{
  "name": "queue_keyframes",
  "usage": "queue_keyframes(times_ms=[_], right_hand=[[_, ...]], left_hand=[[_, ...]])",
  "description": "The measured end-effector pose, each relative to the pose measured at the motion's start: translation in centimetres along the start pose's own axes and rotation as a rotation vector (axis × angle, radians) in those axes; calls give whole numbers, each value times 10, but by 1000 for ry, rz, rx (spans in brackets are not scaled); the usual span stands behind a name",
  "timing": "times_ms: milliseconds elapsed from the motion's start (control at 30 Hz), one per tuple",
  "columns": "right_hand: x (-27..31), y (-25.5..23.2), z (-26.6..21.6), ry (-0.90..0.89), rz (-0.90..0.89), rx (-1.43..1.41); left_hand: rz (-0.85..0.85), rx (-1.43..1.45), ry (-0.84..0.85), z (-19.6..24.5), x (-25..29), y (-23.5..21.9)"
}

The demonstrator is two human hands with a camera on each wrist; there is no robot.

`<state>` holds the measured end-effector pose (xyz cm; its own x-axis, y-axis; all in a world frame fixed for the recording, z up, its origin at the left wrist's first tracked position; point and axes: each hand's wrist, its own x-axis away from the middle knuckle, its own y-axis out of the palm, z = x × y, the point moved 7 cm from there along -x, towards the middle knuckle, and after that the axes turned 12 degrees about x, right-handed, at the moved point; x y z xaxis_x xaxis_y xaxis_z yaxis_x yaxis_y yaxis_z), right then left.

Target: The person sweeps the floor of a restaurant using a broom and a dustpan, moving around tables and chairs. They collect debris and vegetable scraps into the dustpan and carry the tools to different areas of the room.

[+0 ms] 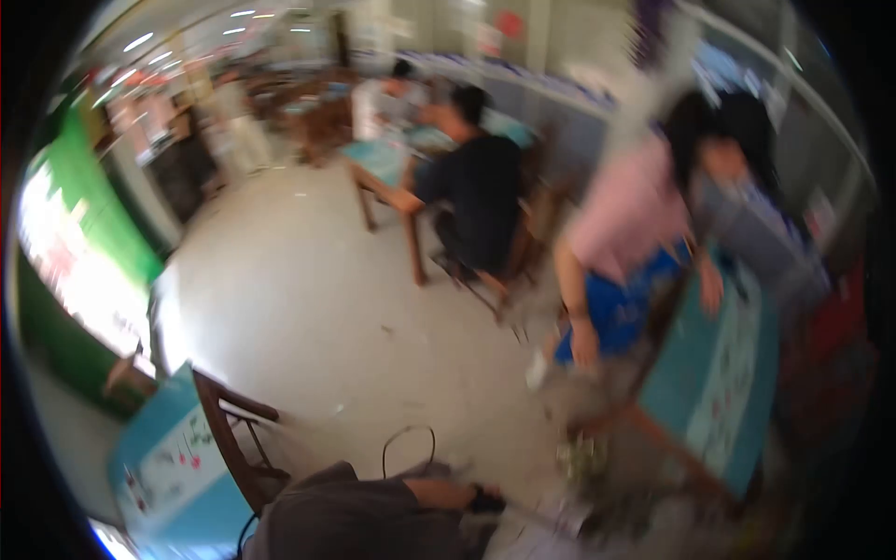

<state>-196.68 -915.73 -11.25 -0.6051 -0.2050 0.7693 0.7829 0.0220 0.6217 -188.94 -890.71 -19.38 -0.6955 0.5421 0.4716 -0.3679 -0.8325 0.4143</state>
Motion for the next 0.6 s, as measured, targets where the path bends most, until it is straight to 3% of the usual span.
queue_keyframes(times_ms=[100,133,167,200,267,333,400,467,533,600], right_hand=[[36,-85,1,-85,-50,-325],[55,-114,10,-141,-62,-436],[69,-138,22,-190,-69,-542],[85,-162,36,-240,-69,-630],[88,-181,34,-322,-71,-722],[90,-186,36,-339,-77,-763],[101,-161,41,-322,-103,-783],[91,-148,53,-311,-158,-792],[87,-146,57,-296,-184,-746],[94,-141,52,-354,-181,-690]], left_hand=[[-67,35,-32,-55,-8,-37],[-72,161,-84,-85,-23,-65],[-82,489,-230,-146,-44,-106],[-10,34,-176,-104,-36,-84],[148,-1029,-226,31,5,-8],[-29,-1161,-304,-6,-18,-31],[68,-1050,-253,42,2,1],[-37,-1099,-245,47,-1,-5],[-107,-1074,-2,65,7,8],[-186,-1107,29,68,4,16]])
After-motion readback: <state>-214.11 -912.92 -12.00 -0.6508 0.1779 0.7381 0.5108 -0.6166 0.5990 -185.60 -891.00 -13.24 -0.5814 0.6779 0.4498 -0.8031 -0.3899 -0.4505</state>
